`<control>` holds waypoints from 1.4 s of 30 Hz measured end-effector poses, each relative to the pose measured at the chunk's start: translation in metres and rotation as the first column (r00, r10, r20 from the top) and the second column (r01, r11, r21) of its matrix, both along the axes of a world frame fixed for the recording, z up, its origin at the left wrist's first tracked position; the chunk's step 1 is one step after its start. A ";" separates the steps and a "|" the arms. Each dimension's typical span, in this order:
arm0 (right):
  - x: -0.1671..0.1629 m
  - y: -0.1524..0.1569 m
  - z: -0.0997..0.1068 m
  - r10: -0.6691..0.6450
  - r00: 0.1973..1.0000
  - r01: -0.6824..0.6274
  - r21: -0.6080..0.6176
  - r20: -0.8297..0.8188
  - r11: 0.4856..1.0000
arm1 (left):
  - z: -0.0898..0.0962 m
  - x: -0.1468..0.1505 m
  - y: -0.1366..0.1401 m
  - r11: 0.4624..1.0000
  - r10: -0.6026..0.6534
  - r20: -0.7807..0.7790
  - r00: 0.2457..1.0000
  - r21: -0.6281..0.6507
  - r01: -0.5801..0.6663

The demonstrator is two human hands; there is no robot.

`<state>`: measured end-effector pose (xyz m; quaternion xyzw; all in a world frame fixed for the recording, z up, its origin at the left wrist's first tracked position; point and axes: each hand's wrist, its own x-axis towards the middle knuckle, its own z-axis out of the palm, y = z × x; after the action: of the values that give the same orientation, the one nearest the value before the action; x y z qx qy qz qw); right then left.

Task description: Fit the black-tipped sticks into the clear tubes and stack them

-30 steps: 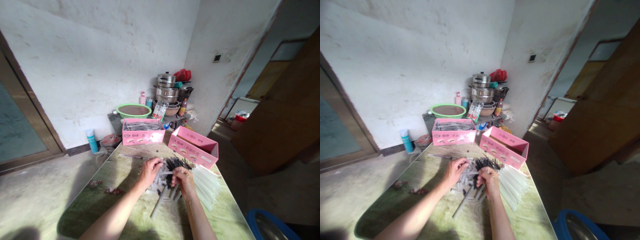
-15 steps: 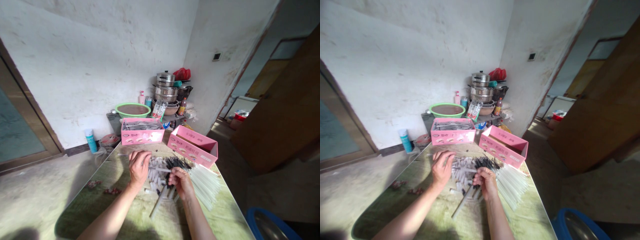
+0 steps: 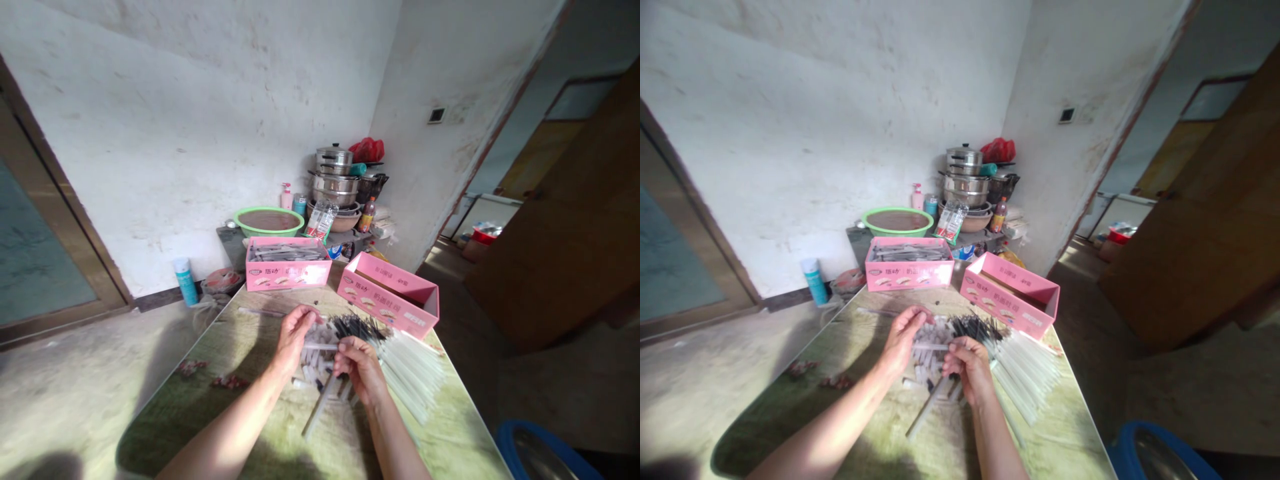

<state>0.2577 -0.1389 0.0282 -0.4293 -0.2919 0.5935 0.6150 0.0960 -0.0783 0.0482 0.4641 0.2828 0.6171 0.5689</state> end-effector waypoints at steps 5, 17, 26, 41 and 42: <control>0.014 0.001 0.005 -0.085 0.991 0.093 0.066 -0.108 0.993 | -0.014 -0.017 0.024 0.984 -0.021 0.090 0.996 -0.173 0.037; 0.022 0.003 -0.002 -0.213 0.976 0.216 0.141 -0.039 0.966 | -0.022 -0.009 0.014 0.945 -0.280 0.037 0.959 -0.163 0.282; 0.021 0.003 -0.006 -0.237 0.971 0.236 0.159 -0.014 0.959 | -0.024 -0.011 0.015 0.934 -0.299 0.052 0.953 -0.191 0.303; 0.021 0.002 -0.004 -0.229 0.973 0.227 0.170 -0.007 0.959 | -0.025 -0.011 0.019 0.935 -0.241 0.105 0.965 -0.242 0.260; 0.021 0.002 -0.004 -0.231 0.973 0.230 0.170 -0.009 0.958 | -0.026 -0.011 0.020 0.935 -0.245 0.107 0.964 -0.237 0.264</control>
<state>0.2784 -0.1370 0.0240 -0.4097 -0.2929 0.4884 0.7126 0.0851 -0.0586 0.0221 0.3980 0.2739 0.5149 0.7082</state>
